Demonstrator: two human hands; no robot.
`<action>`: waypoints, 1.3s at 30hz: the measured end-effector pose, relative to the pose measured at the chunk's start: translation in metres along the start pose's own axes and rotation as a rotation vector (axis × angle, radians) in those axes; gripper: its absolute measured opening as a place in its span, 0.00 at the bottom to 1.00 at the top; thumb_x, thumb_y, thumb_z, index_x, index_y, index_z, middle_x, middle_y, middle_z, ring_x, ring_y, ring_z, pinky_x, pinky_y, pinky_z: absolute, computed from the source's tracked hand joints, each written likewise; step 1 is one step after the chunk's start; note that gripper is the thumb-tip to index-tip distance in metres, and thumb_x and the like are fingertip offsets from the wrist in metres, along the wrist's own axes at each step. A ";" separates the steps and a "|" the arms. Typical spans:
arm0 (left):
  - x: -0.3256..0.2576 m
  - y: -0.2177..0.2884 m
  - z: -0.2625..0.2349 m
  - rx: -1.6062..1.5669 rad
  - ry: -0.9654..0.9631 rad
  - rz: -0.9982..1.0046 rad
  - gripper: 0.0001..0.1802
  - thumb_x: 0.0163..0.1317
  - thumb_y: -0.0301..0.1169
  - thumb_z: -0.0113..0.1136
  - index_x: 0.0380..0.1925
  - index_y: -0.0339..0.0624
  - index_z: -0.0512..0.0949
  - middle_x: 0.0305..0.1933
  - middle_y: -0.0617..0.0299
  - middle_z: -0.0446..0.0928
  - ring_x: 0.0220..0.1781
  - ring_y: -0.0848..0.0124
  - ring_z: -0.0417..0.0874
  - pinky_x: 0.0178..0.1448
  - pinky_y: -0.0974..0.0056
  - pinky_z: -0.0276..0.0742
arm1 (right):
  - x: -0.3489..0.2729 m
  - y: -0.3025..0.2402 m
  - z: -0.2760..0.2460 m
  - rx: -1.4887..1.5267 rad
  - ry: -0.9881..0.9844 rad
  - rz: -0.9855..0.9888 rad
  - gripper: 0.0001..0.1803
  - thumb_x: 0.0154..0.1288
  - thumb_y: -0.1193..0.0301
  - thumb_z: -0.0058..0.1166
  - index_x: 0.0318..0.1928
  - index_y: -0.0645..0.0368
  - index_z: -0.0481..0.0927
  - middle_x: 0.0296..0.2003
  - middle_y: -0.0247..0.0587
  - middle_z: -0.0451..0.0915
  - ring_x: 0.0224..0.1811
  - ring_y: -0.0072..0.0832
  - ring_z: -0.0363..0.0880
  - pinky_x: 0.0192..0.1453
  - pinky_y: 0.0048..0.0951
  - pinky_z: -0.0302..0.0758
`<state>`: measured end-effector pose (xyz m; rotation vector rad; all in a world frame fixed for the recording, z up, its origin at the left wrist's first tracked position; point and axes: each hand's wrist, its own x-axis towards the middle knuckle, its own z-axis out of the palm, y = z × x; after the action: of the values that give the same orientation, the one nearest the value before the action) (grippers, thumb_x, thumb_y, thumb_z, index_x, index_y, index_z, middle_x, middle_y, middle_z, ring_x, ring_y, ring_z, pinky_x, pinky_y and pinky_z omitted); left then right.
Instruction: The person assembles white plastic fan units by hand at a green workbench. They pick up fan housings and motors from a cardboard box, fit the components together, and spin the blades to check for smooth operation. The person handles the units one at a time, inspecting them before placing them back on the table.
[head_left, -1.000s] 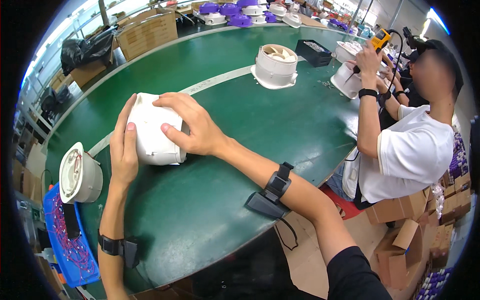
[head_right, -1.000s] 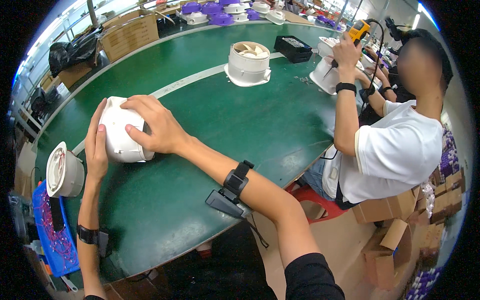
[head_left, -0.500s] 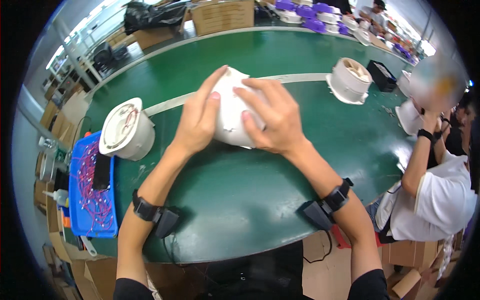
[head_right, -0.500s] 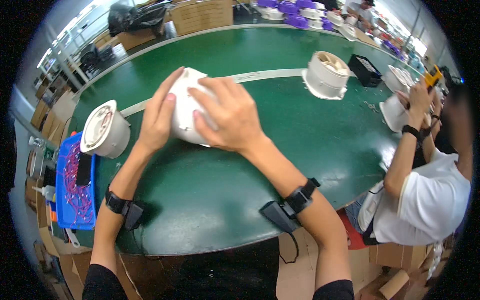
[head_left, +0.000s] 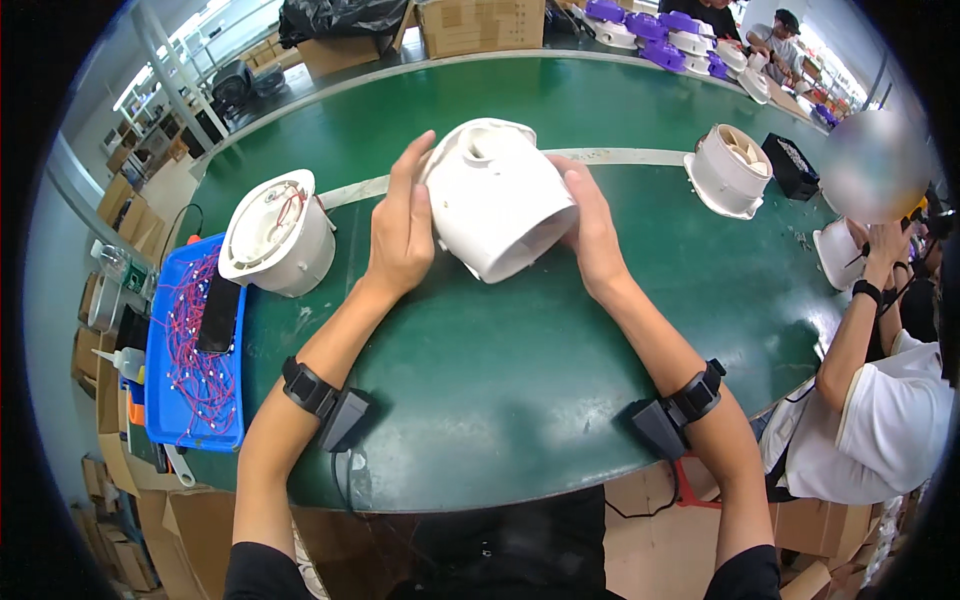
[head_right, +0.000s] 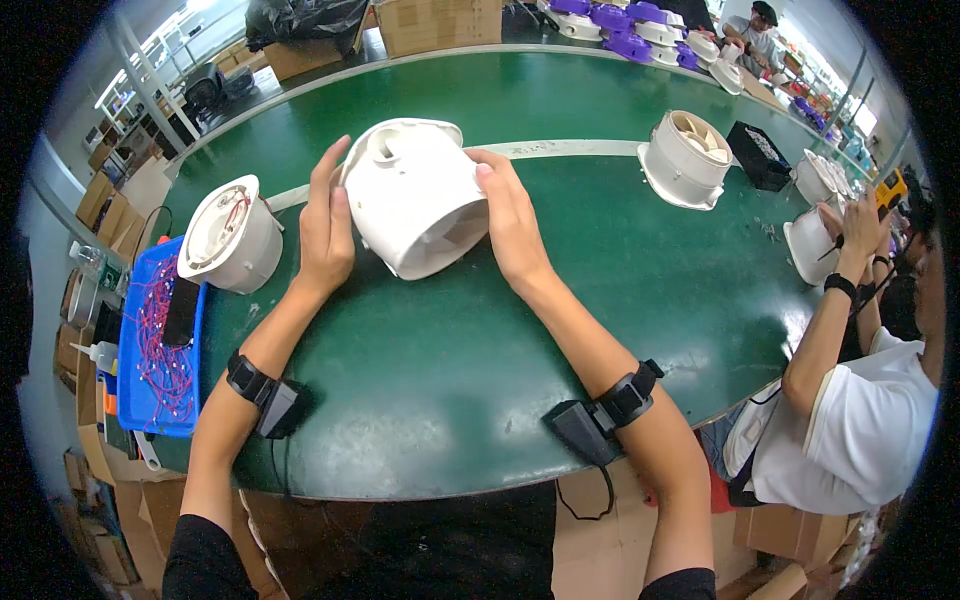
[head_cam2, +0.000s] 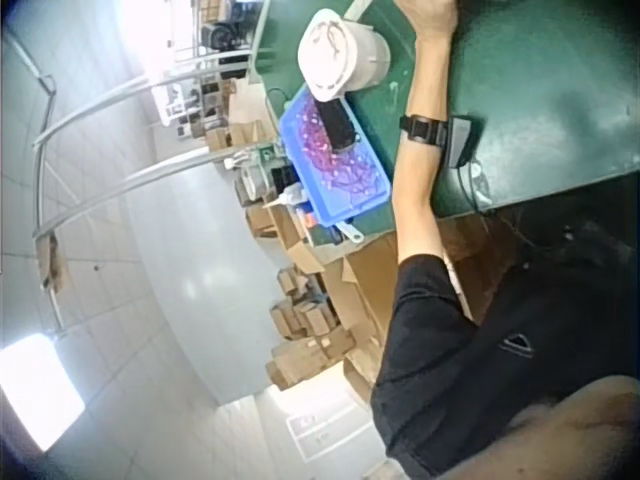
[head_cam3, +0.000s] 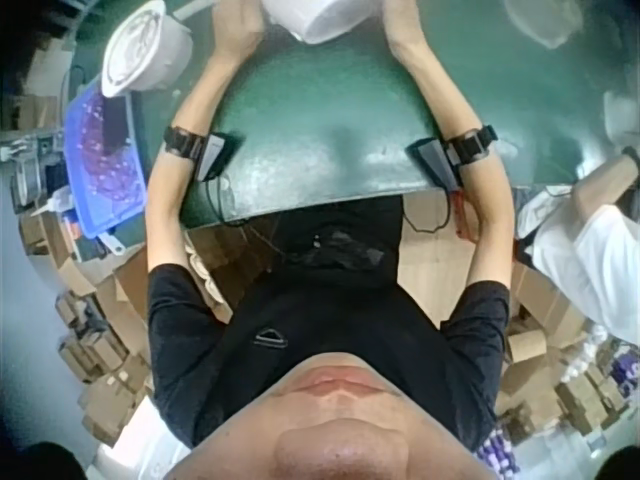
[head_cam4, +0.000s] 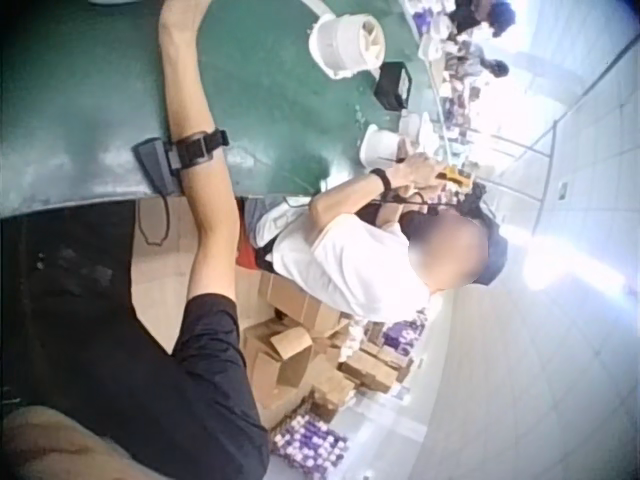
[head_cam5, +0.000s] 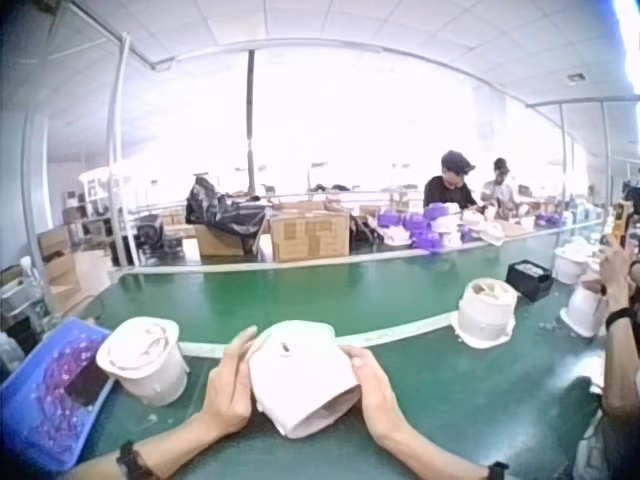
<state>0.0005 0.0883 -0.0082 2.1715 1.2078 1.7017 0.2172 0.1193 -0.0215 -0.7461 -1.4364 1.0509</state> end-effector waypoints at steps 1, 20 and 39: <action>0.000 -0.004 -0.002 0.025 -0.007 -0.036 0.23 0.72 0.28 0.36 0.63 0.32 0.66 0.60 0.39 0.74 0.64 0.48 0.75 0.66 0.57 0.68 | 0.000 -0.003 0.002 -0.014 -0.007 -0.008 0.28 0.74 0.55 0.34 0.58 0.66 0.72 0.52 0.49 0.76 0.56 0.33 0.71 0.64 0.31 0.62; -0.001 0.004 0.018 -0.784 -0.052 -0.533 0.43 0.70 0.57 0.43 0.73 0.37 0.51 0.73 0.51 0.56 0.73 0.61 0.61 0.73 0.57 0.59 | -0.005 0.002 0.006 -0.035 -0.002 0.014 0.34 0.74 0.55 0.42 0.70 0.66 0.60 0.66 0.53 0.66 0.63 0.36 0.69 0.67 0.34 0.64; -0.015 0.024 0.029 -1.271 -0.061 -0.866 0.49 0.62 0.69 0.44 0.71 0.43 0.55 0.72 0.53 0.59 0.73 0.57 0.61 0.73 0.46 0.58 | -0.007 -0.012 0.007 -0.068 0.155 -0.101 0.27 0.77 0.58 0.38 0.63 0.66 0.67 0.59 0.49 0.71 0.62 0.31 0.68 0.65 0.30 0.64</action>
<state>0.0369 0.0733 -0.0170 0.7562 0.5432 1.3174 0.2128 0.1068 -0.0130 -0.7786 -1.3671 0.8523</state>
